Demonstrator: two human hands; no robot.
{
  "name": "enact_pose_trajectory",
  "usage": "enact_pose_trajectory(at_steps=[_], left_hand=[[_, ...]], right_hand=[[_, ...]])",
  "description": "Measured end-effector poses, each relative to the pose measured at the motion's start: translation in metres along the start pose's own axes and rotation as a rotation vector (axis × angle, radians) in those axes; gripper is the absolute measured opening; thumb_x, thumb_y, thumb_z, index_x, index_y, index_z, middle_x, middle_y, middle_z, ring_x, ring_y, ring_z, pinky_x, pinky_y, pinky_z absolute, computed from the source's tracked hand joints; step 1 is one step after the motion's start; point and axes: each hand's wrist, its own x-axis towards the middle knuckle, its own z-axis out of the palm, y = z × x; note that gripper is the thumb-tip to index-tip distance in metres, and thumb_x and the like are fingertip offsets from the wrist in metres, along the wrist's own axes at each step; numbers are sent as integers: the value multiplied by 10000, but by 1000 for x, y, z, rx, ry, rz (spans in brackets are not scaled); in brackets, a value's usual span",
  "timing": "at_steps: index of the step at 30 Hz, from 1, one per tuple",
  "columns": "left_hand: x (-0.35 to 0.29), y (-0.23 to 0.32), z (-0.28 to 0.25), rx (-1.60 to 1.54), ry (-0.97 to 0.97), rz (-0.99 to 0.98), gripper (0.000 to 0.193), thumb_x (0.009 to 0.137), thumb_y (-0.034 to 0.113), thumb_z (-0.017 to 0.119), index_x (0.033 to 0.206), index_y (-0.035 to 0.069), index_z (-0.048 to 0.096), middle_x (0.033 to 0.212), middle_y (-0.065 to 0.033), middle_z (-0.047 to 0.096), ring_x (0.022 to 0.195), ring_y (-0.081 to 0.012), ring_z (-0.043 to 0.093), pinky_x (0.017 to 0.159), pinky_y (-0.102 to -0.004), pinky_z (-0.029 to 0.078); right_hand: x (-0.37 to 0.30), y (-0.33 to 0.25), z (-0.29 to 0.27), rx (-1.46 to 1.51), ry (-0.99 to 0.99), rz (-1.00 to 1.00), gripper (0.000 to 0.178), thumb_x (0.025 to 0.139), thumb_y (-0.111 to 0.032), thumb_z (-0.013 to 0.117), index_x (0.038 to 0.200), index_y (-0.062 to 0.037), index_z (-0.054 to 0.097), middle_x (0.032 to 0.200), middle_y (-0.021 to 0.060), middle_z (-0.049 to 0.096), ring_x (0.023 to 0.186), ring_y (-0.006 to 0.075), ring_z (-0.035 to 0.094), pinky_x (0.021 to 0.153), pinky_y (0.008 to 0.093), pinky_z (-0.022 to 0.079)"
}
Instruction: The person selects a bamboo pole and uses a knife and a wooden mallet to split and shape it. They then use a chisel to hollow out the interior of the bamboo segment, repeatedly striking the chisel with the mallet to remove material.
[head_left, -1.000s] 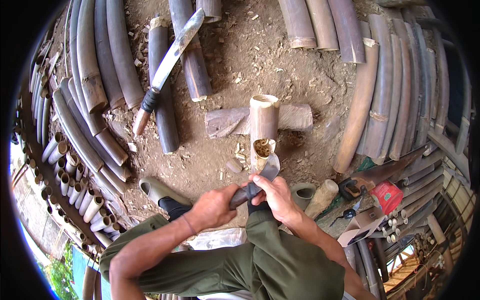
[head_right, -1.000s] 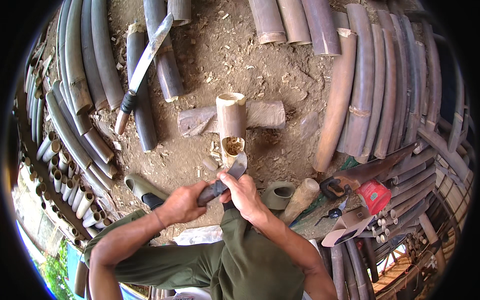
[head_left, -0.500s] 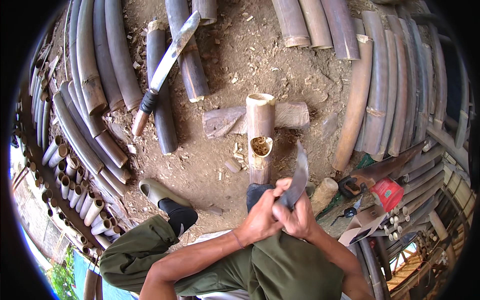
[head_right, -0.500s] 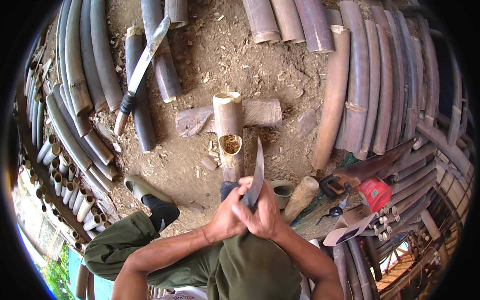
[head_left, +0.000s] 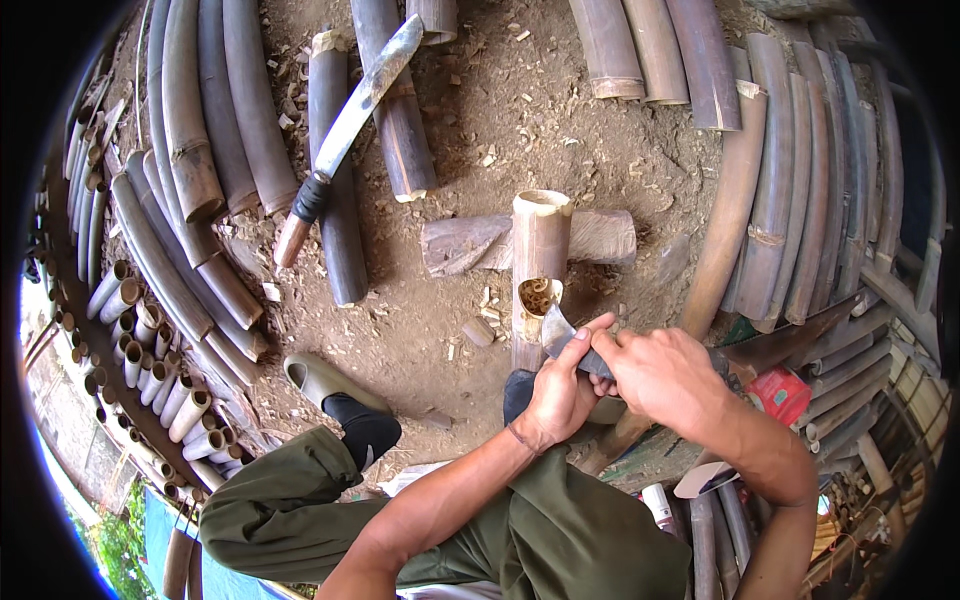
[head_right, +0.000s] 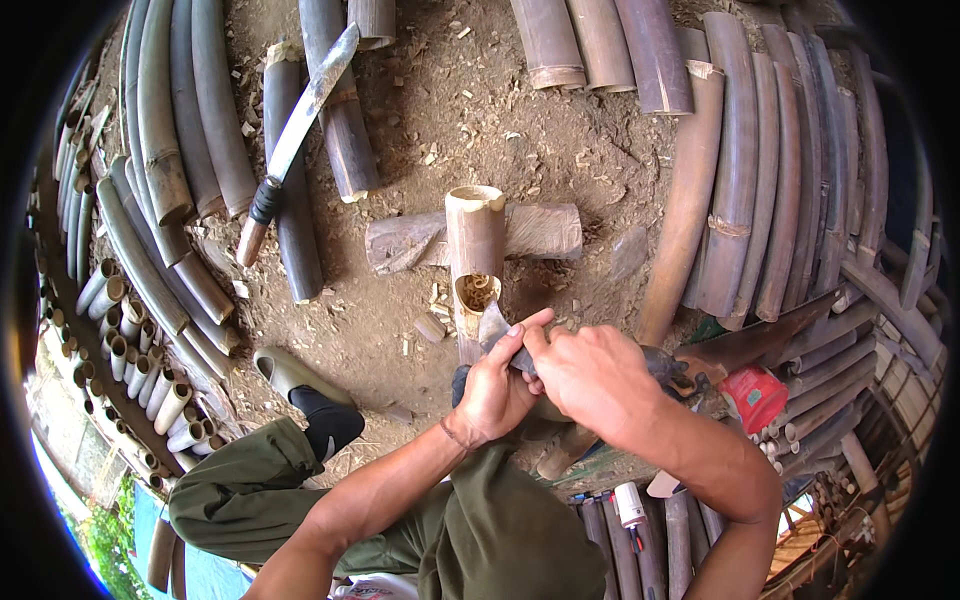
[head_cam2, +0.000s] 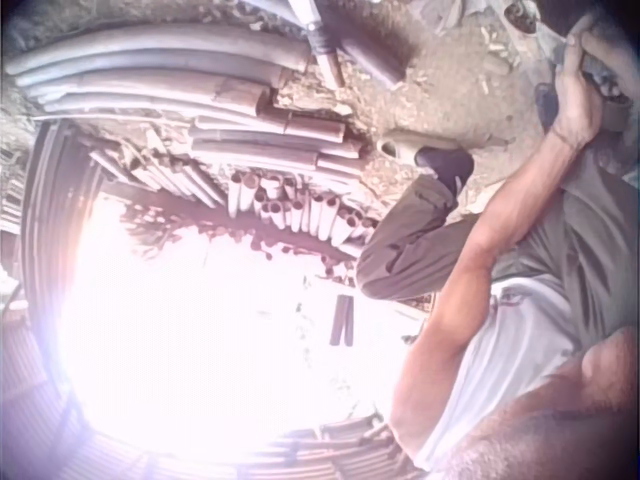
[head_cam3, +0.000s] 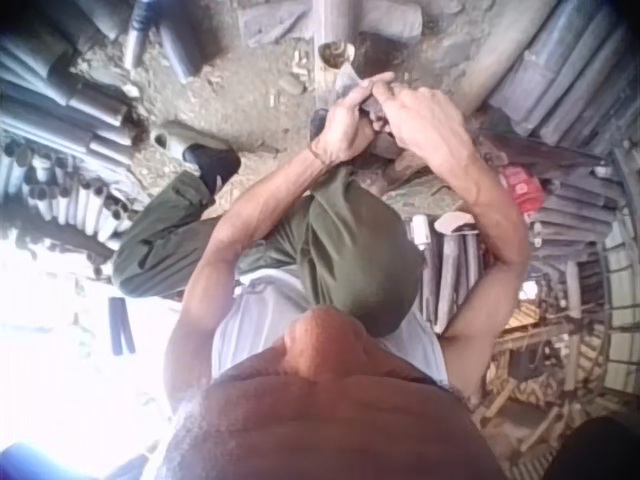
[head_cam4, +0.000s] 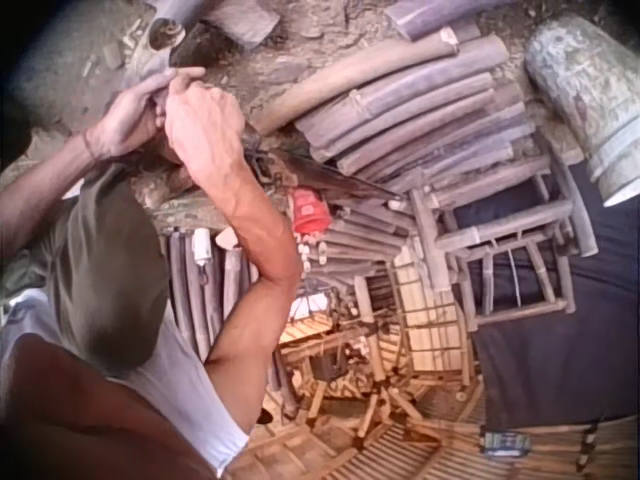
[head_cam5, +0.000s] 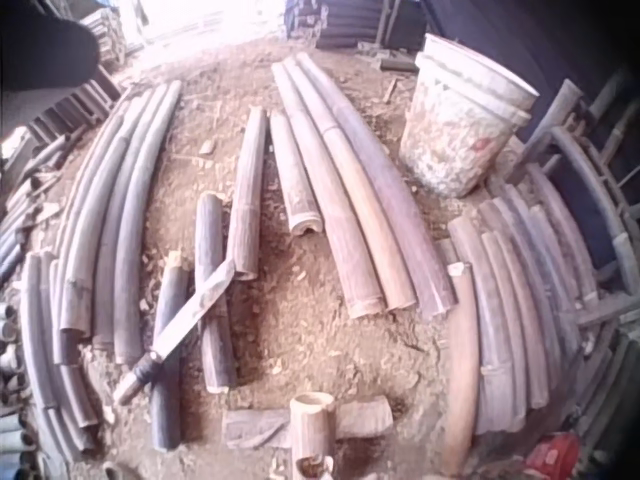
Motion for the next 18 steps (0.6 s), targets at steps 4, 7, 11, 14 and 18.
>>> enact_pose_trajectory(at_steps=[4, 7, 11, 14, 18], left_hand=[[-8, 8, -2, 306, 260, 15, 429, 1011, 363, 476, 1258, 49, 632, 765, -28, 603, 604, -100, 496, 560, -255, 419], [-19, 29, 4, 629, 391, -38, 422, 1007, 321, 469, 1229, 2, 632, 692, -6, 559, 572, -90, 463, 546, -248, 401], [-22, 45, -13, 982, 425, -29, 417, 979, 338, 512, 1110, -12, 697, 638, -7, 560, 526, -100, 480, 495, -251, 398], [-20, 57, -28, 1340, 417, 133, 509, 953, 370, 513, 820, -107, 634, 621, -242, 584, 639, -360, 627, 596, -453, 479], [-19, 73, -34, 1761, 372, 193, 414, 959, 350, 506, 852, -21, 656, 668, -304, 590, 676, -460, 643, 606, -510, 491]], right_hand=[[0, -2, 10, 219, -25, -5, 457, 801, -129, 658, 1202, 40, 515, 828, 203, 673, 714, 384, 674, 622, 470, 545], [0, -17, 41, 427, 44, 117, 476, 787, -125, 647, 1222, 0, 499, 957, 226, 664, 841, 427, 650, 728, 498, 537], [7, -40, 81, 659, 268, 170, 541, 814, -150, 637, 1296, 37, 477, 985, 262, 656, 865, 438, 646, 757, 496, 526], [19, -61, 102, 816, 374, 247, 612, 812, -151, 660, 1353, 38, 447, 1048, 283, 645, 955, 452, 635, 808, 481, 524], [37, -84, 116, 963, 480, 314, 666, 789, -108, 696, 1378, 34, 420, 1040, 302, 640, 966, 468, 629, 794, 481, 528]])
